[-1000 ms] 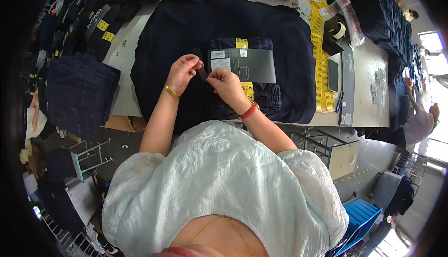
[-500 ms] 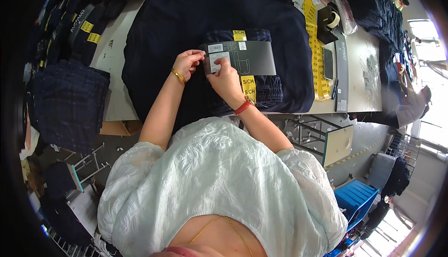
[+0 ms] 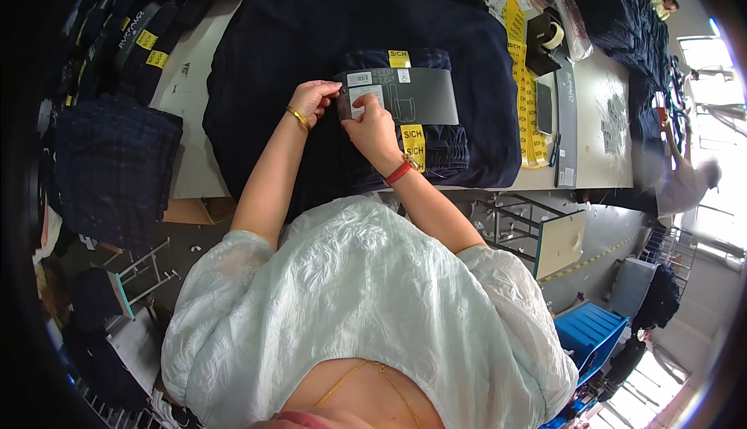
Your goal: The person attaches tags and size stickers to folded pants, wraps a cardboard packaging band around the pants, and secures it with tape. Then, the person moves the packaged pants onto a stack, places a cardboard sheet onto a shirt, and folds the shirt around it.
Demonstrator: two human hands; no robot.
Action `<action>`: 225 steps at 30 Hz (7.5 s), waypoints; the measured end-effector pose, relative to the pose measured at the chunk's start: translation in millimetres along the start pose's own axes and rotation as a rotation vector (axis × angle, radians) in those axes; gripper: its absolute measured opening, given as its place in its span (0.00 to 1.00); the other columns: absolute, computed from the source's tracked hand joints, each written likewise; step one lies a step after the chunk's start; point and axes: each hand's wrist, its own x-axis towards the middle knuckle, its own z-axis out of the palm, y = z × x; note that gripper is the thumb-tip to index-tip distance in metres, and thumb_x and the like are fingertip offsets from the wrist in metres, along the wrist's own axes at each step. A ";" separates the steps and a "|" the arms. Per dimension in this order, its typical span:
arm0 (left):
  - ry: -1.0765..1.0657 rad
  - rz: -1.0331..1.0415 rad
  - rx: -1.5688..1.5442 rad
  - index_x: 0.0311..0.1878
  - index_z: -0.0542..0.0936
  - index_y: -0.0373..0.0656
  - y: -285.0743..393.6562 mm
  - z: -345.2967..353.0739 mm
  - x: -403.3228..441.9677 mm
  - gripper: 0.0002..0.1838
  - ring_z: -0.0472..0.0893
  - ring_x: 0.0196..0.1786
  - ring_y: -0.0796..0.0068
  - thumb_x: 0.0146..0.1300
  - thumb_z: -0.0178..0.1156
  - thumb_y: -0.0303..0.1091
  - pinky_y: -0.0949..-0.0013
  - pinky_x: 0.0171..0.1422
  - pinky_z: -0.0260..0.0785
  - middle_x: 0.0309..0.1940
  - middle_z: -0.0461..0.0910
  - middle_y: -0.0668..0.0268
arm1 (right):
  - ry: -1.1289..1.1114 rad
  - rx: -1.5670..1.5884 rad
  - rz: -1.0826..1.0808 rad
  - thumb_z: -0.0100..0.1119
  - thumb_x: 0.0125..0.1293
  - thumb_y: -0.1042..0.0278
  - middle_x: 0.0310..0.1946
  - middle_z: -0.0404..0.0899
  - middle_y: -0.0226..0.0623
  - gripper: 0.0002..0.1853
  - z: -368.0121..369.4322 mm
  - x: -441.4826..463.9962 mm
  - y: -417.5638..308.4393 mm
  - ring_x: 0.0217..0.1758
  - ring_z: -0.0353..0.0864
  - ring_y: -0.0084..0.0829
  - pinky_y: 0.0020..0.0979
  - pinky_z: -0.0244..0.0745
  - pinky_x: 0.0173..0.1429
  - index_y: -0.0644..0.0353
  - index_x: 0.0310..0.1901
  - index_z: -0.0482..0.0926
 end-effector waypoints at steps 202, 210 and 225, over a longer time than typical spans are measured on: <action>1.105 0.174 1.109 0.71 0.60 0.51 -30.1 -99.9 -103.0 0.38 0.63 0.69 0.46 0.61 0.57 0.57 0.49 0.67 0.60 0.70 0.59 0.55 | 0.207 0.875 0.210 0.57 0.67 0.64 0.48 0.77 0.49 0.22 -126.6 133.2 116.0 0.47 0.79 0.37 0.29 0.74 0.51 0.71 0.57 0.70; 1.090 0.489 0.614 0.68 0.66 0.53 -60.8 -138.5 -78.2 0.31 0.73 0.58 0.50 0.62 0.60 0.46 0.60 0.60 0.67 0.63 0.69 0.54 | -0.081 0.811 0.211 0.51 0.70 0.64 0.45 0.78 0.50 0.18 -51.7 134.0 32.5 0.44 0.79 0.36 0.32 0.75 0.48 0.72 0.53 0.72; 1.097 0.704 0.768 0.51 0.78 0.50 -50.1 -152.2 -83.6 0.19 0.72 0.58 0.52 0.55 0.67 0.40 0.56 0.61 0.65 0.60 0.70 0.55 | 0.067 -0.012 0.012 0.66 0.57 0.64 0.32 0.75 0.42 0.32 34.1 122.6 11.2 0.33 0.78 0.33 0.28 0.78 0.40 0.71 0.59 0.65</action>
